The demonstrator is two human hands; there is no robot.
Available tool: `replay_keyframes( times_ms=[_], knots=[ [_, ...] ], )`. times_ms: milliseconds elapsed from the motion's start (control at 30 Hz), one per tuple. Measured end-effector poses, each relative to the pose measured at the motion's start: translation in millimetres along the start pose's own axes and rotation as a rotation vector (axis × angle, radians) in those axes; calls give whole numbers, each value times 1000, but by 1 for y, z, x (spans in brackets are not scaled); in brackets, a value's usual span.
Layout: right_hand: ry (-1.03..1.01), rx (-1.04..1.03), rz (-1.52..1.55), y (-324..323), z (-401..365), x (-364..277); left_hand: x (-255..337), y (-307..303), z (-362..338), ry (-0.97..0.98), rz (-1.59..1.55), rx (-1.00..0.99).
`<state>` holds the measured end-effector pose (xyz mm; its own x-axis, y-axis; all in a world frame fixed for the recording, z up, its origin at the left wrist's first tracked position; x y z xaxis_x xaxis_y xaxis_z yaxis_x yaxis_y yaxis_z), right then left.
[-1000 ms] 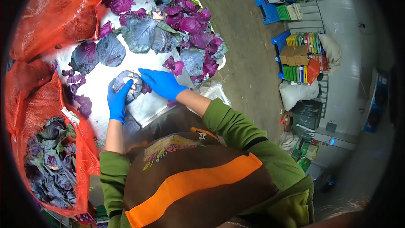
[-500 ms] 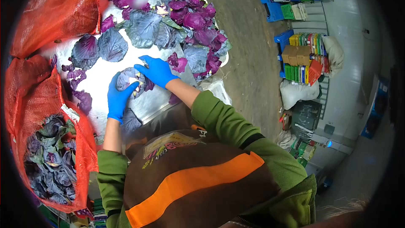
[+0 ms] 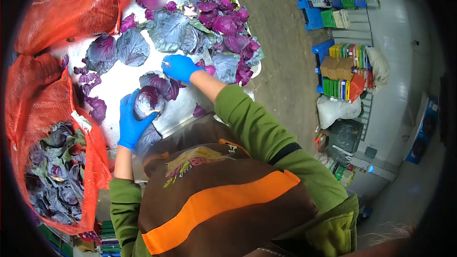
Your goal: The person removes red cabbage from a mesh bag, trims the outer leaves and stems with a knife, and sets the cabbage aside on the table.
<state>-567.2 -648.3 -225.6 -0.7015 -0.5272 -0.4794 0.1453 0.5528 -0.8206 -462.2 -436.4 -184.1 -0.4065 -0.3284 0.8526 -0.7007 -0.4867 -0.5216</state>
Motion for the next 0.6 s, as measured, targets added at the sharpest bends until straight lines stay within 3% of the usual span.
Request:
replay_keyframes(
  times_ms=[67, 133, 167, 200, 267, 333, 367, 400, 433, 467, 500, 533, 600],
  knots=[
    [30, -97, 46, 1, 2, -5, 17, -7, 0, 198, 116, 64],
    [179, -67, 621, 4, -9, -21, 18, -5, 1, 145, 7, 49],
    [12, 3, 571, 7, -16, -28, 13, -1, 2, 39, -32, 11],
    [-192, 92, 146, 8, -22, -37, 8, 2, 2, -67, -70, -27],
    [34, -61, 412, 17, -18, -31, 3, 2, 7, -62, 13, -17],
    [-30, 82, 192, 18, 6, -5, -7, 7, 10, -62, 93, -11],
    [95, 130, 346, 16, 14, 14, -25, 10, 8, -341, -197, 29],
    [84, 373, 312, -6, 29, 23, -41, 16, 4, -616, -490, 73],
    [217, 625, 622, -15, 38, 43, -53, 21, -2, -825, -570, 100],
    [163, 806, 620, -46, 39, 41, -54, 23, -1, -832, -570, 103],
    [94, 958, 416, -72, 32, 32, -56, 29, -6, -972, -677, 109],
    [118, 1011, 360, -90, 19, 18, -56, 36, -10, -1108, -786, 111],
    [103, 1029, 317, -90, -8, 9, -35, 37, -9, -1100, -831, 124]
  ],
)
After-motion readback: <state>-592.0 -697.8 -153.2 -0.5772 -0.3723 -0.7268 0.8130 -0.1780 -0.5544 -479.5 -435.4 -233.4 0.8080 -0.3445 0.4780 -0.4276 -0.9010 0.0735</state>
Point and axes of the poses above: each hand's wrist, its own z-axis towards the middle knuckle, its own y-axis out of the palm, x = y × z, the point moved 6 cm from there along z, towards the middle knuckle, and after that the axes turned 15 degrees about x, right-handed, at the moved point
